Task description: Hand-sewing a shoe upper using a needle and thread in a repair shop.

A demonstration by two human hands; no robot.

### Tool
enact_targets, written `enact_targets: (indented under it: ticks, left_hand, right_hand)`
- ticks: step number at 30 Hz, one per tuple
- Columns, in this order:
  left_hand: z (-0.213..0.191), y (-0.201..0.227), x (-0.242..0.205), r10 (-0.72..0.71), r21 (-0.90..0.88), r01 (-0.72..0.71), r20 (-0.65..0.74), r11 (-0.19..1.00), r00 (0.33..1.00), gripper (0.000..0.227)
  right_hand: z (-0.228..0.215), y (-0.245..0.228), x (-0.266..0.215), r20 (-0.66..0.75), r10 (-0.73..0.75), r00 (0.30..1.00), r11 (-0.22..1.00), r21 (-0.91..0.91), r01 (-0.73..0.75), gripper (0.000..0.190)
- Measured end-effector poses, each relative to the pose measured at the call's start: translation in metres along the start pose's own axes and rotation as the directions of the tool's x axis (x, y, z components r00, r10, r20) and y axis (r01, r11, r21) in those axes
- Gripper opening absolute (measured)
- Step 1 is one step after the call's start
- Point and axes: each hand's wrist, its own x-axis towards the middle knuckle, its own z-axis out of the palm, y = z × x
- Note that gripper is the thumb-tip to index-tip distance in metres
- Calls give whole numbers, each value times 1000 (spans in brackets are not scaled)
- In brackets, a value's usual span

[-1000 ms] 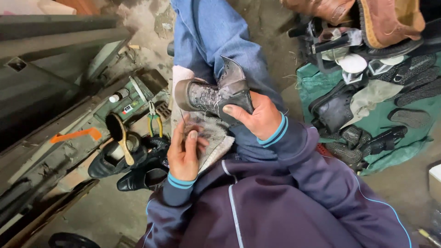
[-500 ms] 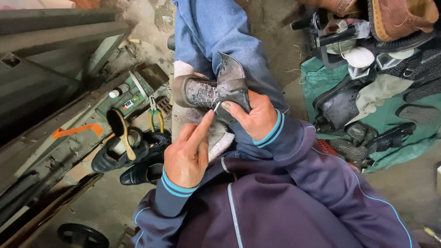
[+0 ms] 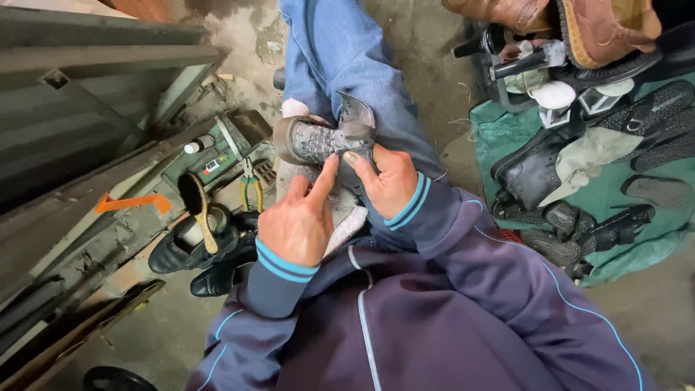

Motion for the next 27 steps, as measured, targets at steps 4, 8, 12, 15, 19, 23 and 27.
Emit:
enact_targets:
  ticks: [4, 8, 12, 15, 19, 23, 27]
  left_hand:
    - [22, -6, 4, 53, 144, -41, -79, 989, 995, 52]
    - [51, -20, 17, -16, -113, 17, 14, 993, 1000, 50]
    - [62, -30, 23, -73, -385, 121, 137, 915, 988, 44]
    - [41, -31, 24, -16, -387, 73, 148, 919, 989, 49]
    - [24, -31, 24, -14, -301, 76, 203, 951, 979, 48]
    - [17, -34, 21, -14, -267, 66, 194, 961, 981, 46]
    - [9, -31, 22, 18, -259, 30, 182, 965, 983, 49]
  right_hand:
    - [3, 8, 0, -1, -65, 998, 996, -59, 64, 18]
    - [2, 10, 4, 31, -112, 993, 982, -146, 116, 18]
    - [5, 16, -1, 35, -104, 994, 975, -194, 109, 19]
    - [-3, -5, 6, 41, -63, 997, 986, -151, 68, 23]
    - [-24, -21, 3, 36, -21, 999, 1000, -6, 21, 26]
    - [-74, -6, -4, -60, 109, 992, 988, -103, -115, 17]
    - [-143, 32, -11, -167, -47, 985, 765, -640, -73, 13]
